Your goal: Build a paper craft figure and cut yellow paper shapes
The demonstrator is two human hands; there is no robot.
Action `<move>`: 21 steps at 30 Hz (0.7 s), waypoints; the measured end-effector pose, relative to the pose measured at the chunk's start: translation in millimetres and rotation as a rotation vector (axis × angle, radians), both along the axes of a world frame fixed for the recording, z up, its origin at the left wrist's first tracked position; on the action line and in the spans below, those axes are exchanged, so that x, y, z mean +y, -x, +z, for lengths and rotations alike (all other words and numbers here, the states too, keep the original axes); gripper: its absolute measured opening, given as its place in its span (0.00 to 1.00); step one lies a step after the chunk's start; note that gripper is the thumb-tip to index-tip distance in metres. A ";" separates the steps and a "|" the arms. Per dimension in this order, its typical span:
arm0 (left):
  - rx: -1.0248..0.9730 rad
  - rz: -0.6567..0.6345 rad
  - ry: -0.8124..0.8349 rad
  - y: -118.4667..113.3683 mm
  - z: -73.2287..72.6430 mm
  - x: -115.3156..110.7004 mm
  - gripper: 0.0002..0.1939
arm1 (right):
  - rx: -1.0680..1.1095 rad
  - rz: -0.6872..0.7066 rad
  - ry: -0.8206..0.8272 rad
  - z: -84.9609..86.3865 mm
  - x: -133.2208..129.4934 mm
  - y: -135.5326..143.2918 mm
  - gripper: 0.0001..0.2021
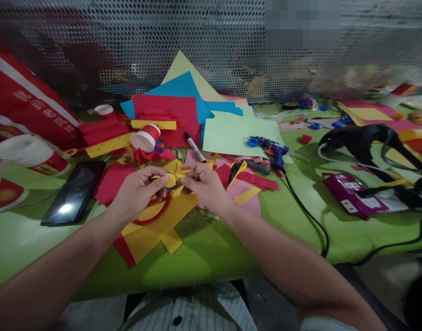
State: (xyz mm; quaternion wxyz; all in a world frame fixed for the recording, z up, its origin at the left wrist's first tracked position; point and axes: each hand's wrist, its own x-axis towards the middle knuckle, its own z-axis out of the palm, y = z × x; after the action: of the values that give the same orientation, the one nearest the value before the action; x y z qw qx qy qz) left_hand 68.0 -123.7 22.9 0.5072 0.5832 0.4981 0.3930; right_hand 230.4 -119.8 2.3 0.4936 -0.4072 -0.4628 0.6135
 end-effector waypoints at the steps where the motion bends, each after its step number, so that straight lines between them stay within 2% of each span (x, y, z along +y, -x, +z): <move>1: 0.017 -0.003 -0.010 0.1 0.2 -0.2 0.07 | 0.000 -0.015 0.015 0.7 -0.2 0.2 0.14; 6: 0.066 -0.021 -0.092 -1.3 -5.1 0.5 0.07 | 0.027 -0.053 0.096 3.4 -1.6 2.6 0.15; 12: 0.041 -0.026 -0.117 -4.2 -10.1 1.0 0.07 | 0.122 0.003 0.190 3.5 -4.3 2.6 0.14; 21: -0.072 0.022 0.006 -8.4 -6.7 1.8 0.10 | 0.175 0.045 0.292 6.7 -4.8 2.6 0.11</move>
State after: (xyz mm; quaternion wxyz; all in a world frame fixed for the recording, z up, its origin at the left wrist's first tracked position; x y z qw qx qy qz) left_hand 76.5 -121.9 16.2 0.5221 0.5616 0.4872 0.4179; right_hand 227.7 -124.6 9.0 0.4538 -0.4092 -0.3333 0.7181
